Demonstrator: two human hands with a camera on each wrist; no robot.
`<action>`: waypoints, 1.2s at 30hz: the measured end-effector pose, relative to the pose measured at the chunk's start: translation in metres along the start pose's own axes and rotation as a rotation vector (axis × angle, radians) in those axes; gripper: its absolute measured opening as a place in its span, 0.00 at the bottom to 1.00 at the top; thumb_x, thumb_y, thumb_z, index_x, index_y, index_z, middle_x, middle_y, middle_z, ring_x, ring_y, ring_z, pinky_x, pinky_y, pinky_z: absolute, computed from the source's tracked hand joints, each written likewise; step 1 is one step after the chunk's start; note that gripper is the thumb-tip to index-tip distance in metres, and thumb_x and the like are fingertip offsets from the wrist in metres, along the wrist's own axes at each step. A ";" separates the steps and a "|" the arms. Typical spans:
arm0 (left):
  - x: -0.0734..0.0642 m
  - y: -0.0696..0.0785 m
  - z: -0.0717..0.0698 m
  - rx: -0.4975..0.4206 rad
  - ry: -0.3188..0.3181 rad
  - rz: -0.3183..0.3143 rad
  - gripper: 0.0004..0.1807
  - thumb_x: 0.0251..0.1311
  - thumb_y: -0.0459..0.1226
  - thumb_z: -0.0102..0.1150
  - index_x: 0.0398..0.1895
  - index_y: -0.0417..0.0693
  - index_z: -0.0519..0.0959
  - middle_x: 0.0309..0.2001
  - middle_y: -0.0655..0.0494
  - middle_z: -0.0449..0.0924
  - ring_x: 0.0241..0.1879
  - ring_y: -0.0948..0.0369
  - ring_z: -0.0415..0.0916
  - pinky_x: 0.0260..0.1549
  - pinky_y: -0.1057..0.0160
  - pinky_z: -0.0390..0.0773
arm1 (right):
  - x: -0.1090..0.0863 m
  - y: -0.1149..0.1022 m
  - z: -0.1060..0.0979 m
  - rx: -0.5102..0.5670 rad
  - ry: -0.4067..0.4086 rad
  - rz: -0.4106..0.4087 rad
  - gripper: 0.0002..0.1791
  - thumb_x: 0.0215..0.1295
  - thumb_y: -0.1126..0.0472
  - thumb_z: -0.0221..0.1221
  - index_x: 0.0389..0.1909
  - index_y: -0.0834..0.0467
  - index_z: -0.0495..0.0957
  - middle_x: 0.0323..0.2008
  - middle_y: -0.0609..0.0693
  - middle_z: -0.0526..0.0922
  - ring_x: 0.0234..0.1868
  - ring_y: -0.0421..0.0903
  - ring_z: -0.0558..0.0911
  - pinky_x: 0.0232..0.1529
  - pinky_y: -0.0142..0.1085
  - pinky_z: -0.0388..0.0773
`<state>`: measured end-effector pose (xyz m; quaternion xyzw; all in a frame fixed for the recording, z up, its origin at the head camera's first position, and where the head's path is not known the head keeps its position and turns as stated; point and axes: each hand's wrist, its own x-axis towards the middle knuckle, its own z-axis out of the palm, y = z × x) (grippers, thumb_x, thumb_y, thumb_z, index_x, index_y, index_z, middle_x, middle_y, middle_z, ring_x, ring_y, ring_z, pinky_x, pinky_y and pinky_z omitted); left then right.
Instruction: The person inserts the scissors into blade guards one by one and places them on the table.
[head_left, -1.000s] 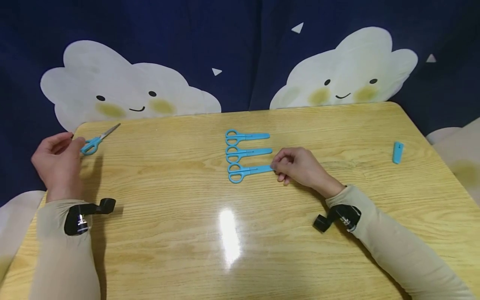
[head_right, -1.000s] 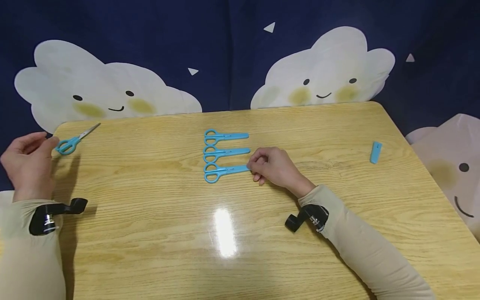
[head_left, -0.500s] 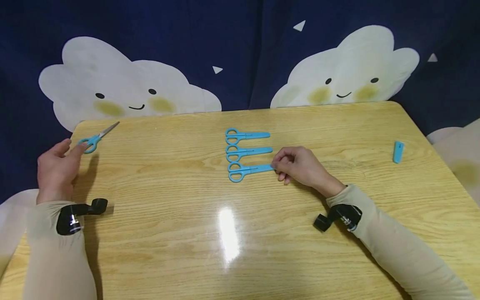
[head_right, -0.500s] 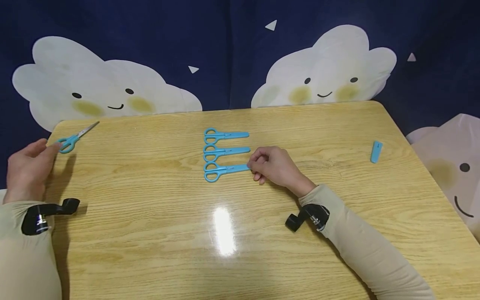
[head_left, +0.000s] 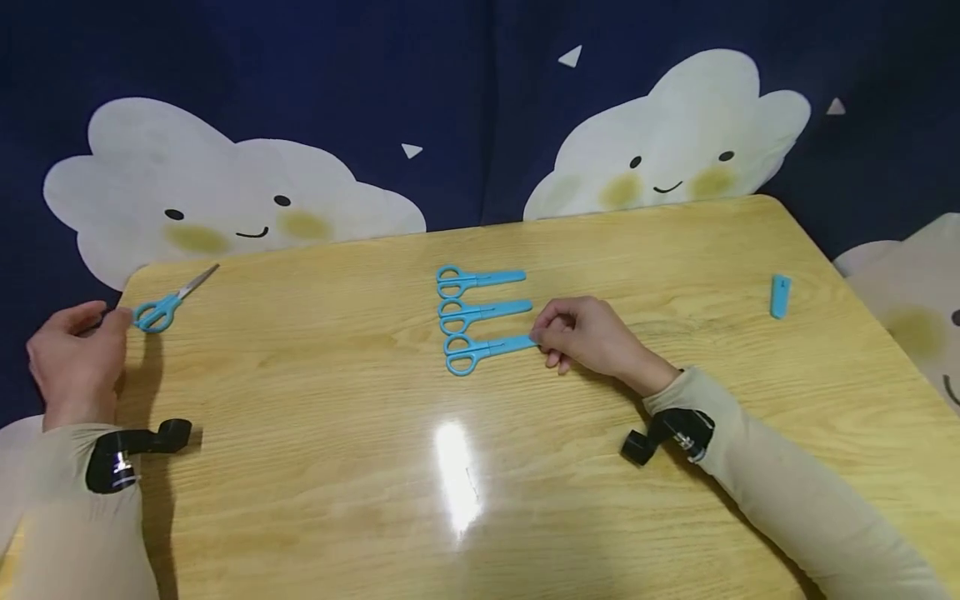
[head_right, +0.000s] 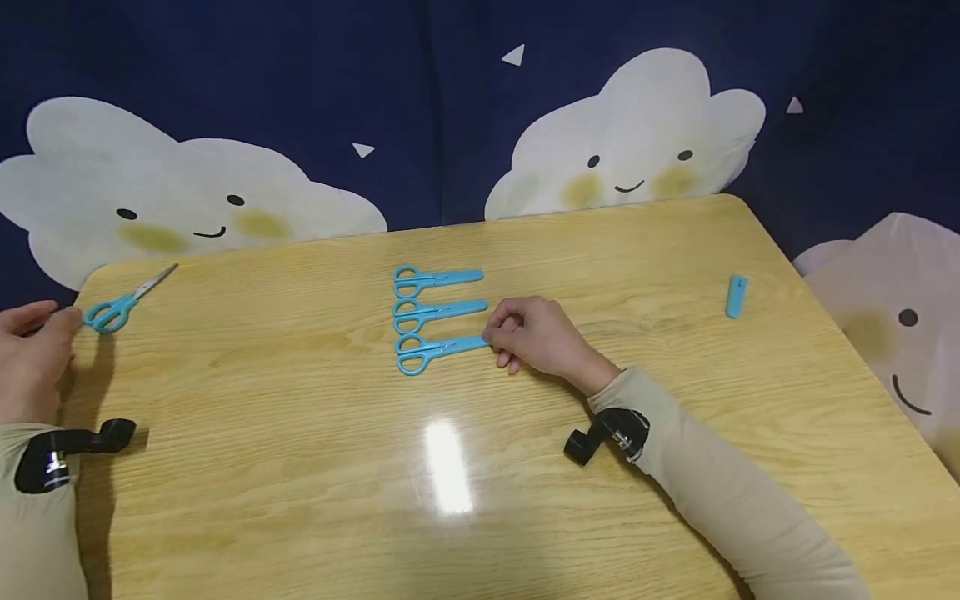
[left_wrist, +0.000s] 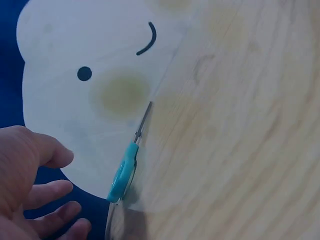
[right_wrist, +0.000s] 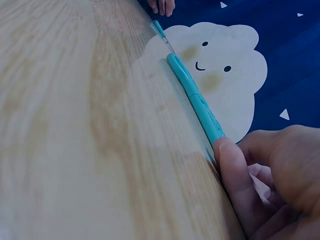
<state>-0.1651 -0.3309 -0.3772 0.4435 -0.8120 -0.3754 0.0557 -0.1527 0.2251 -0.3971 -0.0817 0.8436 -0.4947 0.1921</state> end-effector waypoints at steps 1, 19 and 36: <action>-0.005 0.004 -0.002 0.041 -0.010 0.014 0.31 0.65 0.55 0.47 0.72 0.71 0.61 0.68 0.70 0.64 0.70 0.64 0.58 0.76 0.58 0.56 | 0.000 -0.001 0.000 0.000 0.003 -0.004 0.09 0.66 0.54 0.61 0.38 0.56 0.80 0.25 0.56 0.83 0.24 0.50 0.84 0.25 0.42 0.85; 0.001 0.012 -0.008 0.509 -0.276 0.337 0.41 0.68 0.56 0.41 0.74 0.37 0.52 0.71 0.26 0.52 0.70 0.31 0.49 0.68 0.31 0.56 | 0.000 -0.006 0.002 0.019 -0.003 -0.006 0.07 0.65 0.55 0.62 0.36 0.55 0.80 0.24 0.56 0.83 0.23 0.49 0.84 0.24 0.42 0.85; -0.005 0.012 -0.005 0.489 -0.254 0.458 0.43 0.61 0.57 0.58 0.67 0.33 0.61 0.60 0.27 0.65 0.58 0.33 0.61 0.49 0.39 0.67 | -0.001 -0.004 0.002 0.004 0.005 -0.001 0.06 0.65 0.55 0.62 0.35 0.53 0.81 0.23 0.54 0.83 0.22 0.50 0.84 0.24 0.42 0.85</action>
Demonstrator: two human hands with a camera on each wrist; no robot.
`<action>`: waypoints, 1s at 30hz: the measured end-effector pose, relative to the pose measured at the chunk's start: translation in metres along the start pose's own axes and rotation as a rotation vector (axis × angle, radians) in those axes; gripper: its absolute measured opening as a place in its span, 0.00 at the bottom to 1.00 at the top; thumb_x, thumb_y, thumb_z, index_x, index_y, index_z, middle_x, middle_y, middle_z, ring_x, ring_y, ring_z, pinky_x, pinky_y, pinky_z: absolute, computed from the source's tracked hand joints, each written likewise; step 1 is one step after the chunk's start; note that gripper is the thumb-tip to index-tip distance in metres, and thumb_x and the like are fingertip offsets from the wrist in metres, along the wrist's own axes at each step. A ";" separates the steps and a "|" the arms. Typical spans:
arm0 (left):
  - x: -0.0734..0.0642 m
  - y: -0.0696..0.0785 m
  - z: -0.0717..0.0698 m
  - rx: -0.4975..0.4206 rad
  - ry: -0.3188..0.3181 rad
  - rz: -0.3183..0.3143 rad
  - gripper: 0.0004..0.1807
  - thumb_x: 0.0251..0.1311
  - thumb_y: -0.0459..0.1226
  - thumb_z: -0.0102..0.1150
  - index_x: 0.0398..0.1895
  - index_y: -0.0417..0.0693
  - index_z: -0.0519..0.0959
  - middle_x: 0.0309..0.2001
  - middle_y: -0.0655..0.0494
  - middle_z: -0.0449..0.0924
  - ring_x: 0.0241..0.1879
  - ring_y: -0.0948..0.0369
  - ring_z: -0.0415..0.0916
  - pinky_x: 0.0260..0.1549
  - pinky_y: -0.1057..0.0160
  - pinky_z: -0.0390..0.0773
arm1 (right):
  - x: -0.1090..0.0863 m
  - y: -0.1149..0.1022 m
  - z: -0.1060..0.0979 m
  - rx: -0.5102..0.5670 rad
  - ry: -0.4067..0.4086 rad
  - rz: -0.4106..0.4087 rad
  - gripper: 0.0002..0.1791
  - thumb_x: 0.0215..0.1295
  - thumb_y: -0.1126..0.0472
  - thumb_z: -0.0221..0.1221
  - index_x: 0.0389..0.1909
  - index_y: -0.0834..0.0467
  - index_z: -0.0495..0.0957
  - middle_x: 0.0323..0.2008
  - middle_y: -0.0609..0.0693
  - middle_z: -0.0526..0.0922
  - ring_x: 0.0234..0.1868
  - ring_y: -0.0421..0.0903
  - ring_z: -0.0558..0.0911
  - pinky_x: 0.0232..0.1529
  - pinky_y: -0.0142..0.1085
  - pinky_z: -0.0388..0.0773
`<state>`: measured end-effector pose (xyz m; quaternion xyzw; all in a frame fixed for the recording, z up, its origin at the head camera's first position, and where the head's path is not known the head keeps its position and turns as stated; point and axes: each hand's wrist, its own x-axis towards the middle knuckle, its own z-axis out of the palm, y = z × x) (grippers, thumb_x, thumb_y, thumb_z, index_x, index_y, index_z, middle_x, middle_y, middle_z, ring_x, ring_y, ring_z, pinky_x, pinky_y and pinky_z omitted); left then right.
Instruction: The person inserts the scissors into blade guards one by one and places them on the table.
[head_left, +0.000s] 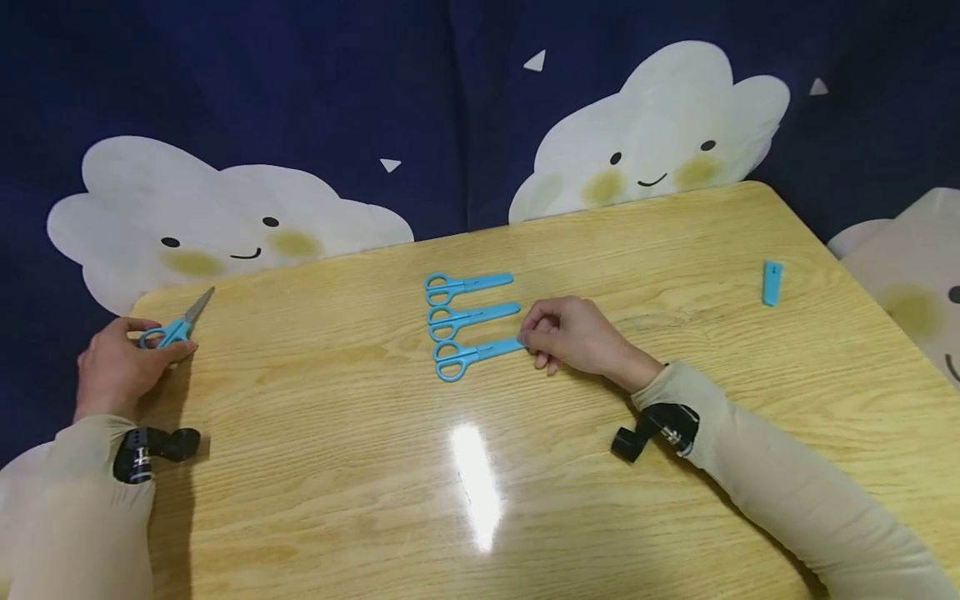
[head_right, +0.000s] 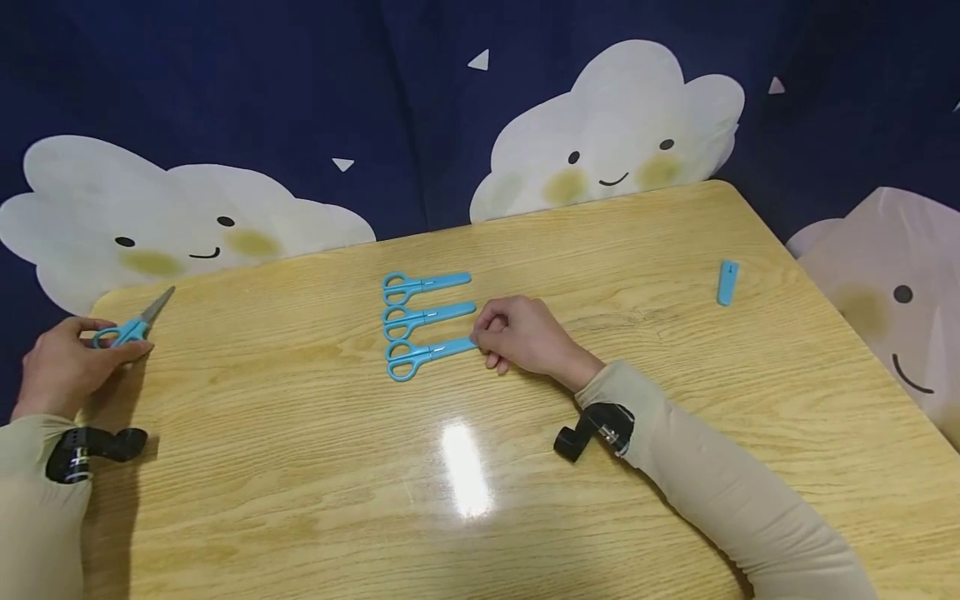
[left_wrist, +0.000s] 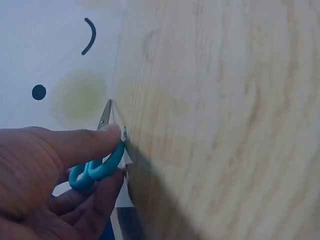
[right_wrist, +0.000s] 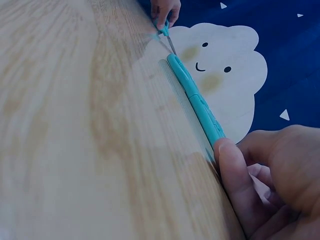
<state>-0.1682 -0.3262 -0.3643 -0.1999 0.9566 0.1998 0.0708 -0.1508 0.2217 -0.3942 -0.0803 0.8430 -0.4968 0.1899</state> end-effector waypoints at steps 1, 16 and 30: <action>-0.001 0.000 0.000 -0.003 0.009 0.004 0.42 0.61 0.57 0.58 0.67 0.34 0.62 0.59 0.27 0.66 0.58 0.33 0.61 0.48 0.39 0.67 | 0.000 0.000 0.000 -0.001 -0.002 -0.002 0.06 0.65 0.55 0.62 0.35 0.53 0.81 0.23 0.54 0.83 0.22 0.50 0.84 0.24 0.42 0.85; -0.017 0.009 -0.003 -0.156 0.073 -0.144 0.39 0.60 0.57 0.59 0.66 0.40 0.70 0.31 0.70 0.78 0.37 0.69 0.71 0.30 0.75 0.65 | 0.000 0.001 0.001 0.002 -0.020 -0.021 0.06 0.65 0.55 0.62 0.36 0.53 0.81 0.23 0.54 0.83 0.22 0.50 0.84 0.24 0.42 0.85; -0.030 0.023 -0.010 -0.762 0.050 -0.205 0.11 0.50 0.42 0.73 0.29 0.57 0.77 0.16 0.78 0.79 0.18 0.75 0.81 0.23 0.77 0.82 | 0.000 0.003 -0.003 -0.001 -0.019 -0.032 0.05 0.65 0.56 0.61 0.36 0.53 0.82 0.23 0.54 0.83 0.22 0.50 0.84 0.25 0.42 0.85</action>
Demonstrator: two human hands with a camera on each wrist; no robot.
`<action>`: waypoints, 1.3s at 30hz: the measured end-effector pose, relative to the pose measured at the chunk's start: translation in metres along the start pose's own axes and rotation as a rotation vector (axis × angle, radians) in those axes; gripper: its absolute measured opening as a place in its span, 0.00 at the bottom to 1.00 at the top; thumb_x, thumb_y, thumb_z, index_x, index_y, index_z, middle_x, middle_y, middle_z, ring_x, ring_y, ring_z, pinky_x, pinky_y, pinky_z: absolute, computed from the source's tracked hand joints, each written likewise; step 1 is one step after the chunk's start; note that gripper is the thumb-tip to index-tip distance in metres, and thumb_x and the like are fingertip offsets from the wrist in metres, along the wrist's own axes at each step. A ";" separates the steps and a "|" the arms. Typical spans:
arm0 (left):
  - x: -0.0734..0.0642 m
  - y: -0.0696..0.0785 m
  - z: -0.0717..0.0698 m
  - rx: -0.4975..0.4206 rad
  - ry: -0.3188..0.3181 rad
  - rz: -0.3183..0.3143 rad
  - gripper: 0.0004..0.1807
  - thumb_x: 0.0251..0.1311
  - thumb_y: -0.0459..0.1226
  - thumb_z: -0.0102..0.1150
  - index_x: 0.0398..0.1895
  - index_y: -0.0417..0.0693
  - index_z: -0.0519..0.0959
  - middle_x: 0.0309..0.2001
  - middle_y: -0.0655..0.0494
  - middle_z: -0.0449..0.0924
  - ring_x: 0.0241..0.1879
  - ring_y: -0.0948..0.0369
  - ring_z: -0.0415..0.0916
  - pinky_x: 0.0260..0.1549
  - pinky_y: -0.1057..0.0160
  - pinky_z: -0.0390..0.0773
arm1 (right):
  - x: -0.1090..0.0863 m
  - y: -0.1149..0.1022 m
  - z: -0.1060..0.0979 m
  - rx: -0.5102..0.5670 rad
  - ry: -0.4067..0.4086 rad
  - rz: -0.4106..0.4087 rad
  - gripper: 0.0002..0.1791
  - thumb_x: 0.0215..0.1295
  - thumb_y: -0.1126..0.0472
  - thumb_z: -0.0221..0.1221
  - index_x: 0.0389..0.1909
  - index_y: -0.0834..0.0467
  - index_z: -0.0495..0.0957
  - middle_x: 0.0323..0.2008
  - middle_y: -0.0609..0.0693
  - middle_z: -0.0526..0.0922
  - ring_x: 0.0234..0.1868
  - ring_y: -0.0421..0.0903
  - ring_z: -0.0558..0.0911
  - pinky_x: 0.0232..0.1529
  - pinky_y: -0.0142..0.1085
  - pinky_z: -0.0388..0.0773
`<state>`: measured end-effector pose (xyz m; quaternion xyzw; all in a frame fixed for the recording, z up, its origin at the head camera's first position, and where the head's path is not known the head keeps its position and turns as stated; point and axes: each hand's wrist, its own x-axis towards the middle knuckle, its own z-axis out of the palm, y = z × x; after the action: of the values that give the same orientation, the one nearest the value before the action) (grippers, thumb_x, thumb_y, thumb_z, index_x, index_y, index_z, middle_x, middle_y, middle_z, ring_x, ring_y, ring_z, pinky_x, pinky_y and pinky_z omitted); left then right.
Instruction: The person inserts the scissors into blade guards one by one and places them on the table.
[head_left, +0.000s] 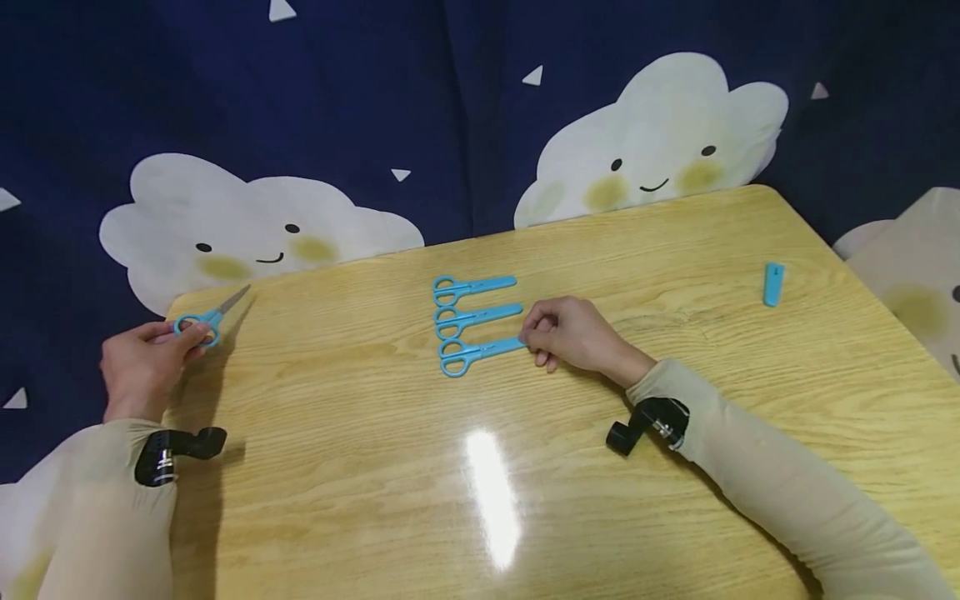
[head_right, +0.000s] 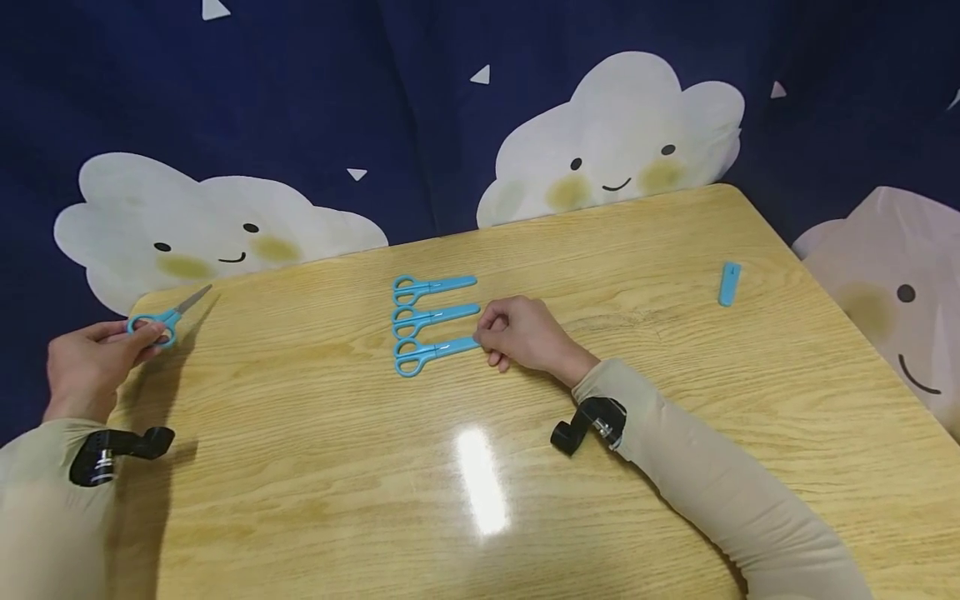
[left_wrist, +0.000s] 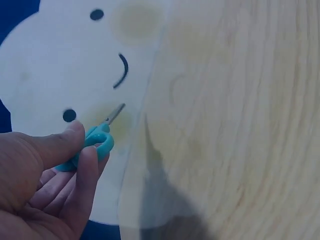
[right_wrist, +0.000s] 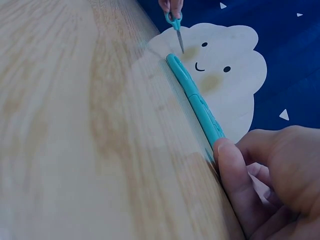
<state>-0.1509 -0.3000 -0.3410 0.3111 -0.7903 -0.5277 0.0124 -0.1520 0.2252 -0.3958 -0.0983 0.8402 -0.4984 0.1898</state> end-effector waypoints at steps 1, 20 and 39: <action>-0.001 0.001 0.002 -0.036 -0.006 0.003 0.11 0.50 0.41 0.73 0.29 0.56 0.77 0.17 0.76 0.80 0.19 0.74 0.81 0.24 0.76 0.82 | 0.000 0.000 0.000 -0.001 0.002 0.001 0.05 0.65 0.56 0.61 0.36 0.53 0.82 0.23 0.54 0.83 0.22 0.50 0.84 0.25 0.42 0.85; -0.029 0.012 0.042 -0.332 -0.167 0.182 0.19 0.52 0.36 0.71 0.48 0.44 0.79 0.32 0.67 0.87 0.31 0.70 0.86 0.35 0.75 0.84 | 0.005 0.003 -0.003 0.003 0.005 0.009 0.06 0.65 0.55 0.61 0.36 0.54 0.81 0.24 0.55 0.83 0.23 0.50 0.84 0.25 0.42 0.86; -0.054 0.006 0.066 -0.551 -0.302 0.230 0.17 0.50 0.31 0.71 0.46 0.39 0.81 0.36 0.56 0.90 0.34 0.62 0.88 0.37 0.70 0.86 | 0.001 -0.001 0.000 -0.006 0.004 0.015 0.06 0.65 0.55 0.62 0.36 0.54 0.81 0.24 0.55 0.83 0.22 0.50 0.84 0.24 0.42 0.86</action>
<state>-0.1329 -0.2164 -0.3482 0.1229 -0.6408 -0.7568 0.0384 -0.1528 0.2243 -0.3950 -0.0917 0.8428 -0.4945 0.1915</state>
